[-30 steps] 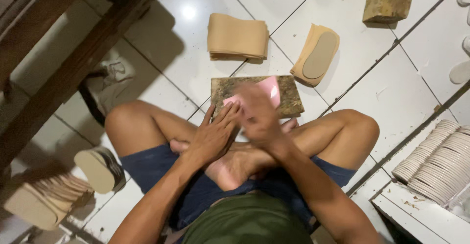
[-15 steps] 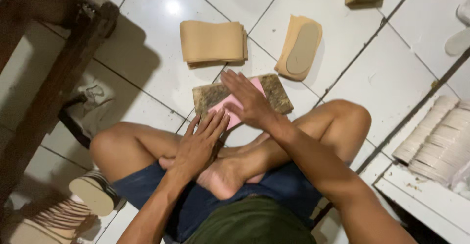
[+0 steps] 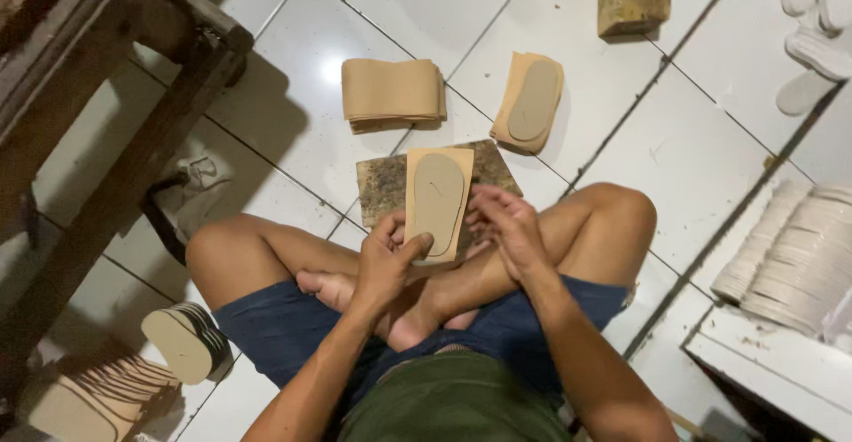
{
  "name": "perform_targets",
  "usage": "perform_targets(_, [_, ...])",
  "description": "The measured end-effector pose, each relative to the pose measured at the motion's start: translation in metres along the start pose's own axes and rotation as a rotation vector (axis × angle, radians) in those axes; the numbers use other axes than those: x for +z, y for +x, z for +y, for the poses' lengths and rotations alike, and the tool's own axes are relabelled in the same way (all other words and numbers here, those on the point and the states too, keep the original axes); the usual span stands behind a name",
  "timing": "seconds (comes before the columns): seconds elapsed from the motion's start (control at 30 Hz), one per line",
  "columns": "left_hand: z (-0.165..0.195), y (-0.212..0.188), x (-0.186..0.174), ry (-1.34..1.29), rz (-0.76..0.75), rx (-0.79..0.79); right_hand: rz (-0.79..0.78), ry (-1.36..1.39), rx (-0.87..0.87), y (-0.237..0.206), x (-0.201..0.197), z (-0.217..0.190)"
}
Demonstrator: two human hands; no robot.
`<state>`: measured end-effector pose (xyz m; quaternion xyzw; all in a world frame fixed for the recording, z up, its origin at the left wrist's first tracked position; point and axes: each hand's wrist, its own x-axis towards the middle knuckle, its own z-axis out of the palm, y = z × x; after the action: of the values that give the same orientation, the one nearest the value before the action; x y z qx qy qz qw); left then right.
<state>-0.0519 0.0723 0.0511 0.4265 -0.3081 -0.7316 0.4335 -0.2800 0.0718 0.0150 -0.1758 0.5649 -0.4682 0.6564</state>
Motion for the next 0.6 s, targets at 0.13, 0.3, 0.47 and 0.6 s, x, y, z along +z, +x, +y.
perform_targets(0.13, [-0.003,-0.017,0.01,-0.065,-0.029,-0.092,-0.102,0.044,-0.208,-0.019,0.009,0.011])
perform_targets(0.3, [0.021,-0.023,0.01,0.171,-0.078,0.189,-0.099,0.226,-0.248,-0.036,0.021,-0.009])
perform_targets(0.47, [0.041,-0.03,0.014,0.749,0.0,0.796,-0.17,0.211,0.059,-0.048,0.035,-0.022])
perform_targets(0.6, [0.029,-0.022,0.014,0.006,0.193,0.106,-0.137,0.026,-0.177,-0.052,0.041,-0.019])
